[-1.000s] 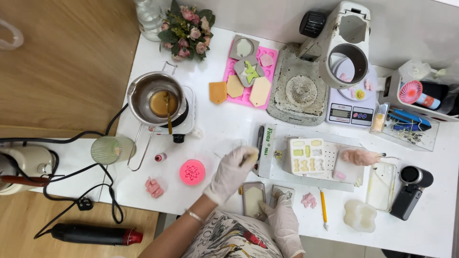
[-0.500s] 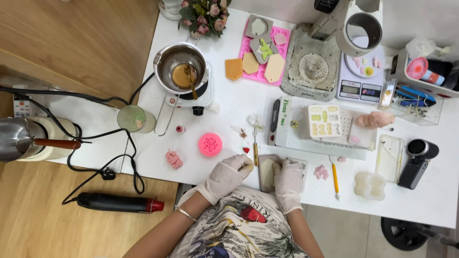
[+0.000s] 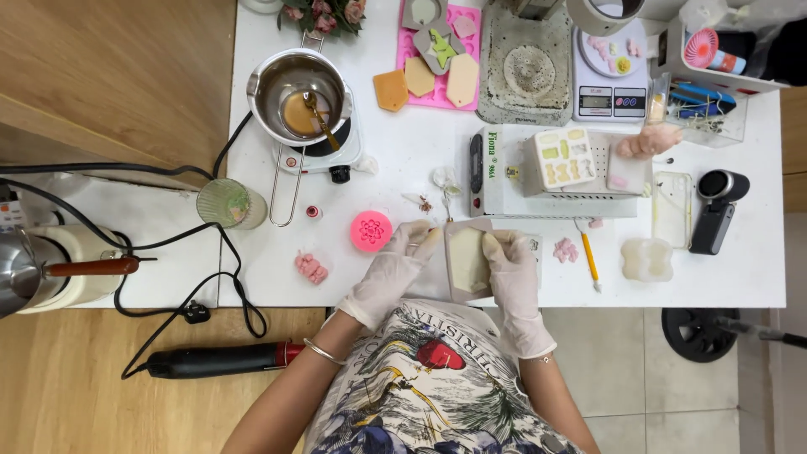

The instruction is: Melting wax pieces in a metal pot on a hot plate and adding liquid ingredients like fragrance or color.

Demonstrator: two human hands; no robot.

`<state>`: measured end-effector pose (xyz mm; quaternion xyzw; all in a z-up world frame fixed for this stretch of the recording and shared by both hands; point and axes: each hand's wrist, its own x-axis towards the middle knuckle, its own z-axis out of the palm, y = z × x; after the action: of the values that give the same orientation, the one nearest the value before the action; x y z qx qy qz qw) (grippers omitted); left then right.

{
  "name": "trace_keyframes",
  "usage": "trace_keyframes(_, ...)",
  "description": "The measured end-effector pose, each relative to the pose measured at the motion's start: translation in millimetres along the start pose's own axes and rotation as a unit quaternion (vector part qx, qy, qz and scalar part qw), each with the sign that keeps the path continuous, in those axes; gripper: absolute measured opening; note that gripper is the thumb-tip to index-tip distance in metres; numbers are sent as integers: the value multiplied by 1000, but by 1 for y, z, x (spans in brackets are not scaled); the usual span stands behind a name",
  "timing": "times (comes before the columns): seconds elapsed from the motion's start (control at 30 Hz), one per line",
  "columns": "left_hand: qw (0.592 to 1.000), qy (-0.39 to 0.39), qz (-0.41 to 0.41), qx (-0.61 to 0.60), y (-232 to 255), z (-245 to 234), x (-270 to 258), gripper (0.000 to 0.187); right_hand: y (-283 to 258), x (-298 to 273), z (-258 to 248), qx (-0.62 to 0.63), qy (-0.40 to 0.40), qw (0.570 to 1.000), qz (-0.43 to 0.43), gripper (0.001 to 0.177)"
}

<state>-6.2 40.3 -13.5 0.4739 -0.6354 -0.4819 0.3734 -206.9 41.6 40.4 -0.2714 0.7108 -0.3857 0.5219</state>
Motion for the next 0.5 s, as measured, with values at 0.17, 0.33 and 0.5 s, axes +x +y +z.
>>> trace_keyframes(0.17, 933, 58, -40, -354, 24, 4, 19, 24, -27, 4, 25, -7, -58, 992, -112, 27)
trace_keyframes(0.33, 849, 184, -146, -473, 54, -37, 45, 17, -49, 18, 47, 173, -159, 969, -77, 26)
trace_keyframes(0.5, 845, 301, -20, -441, 64, -90, 57, 37, -74, 17, 85, 152, -257, 952, -60, 19)
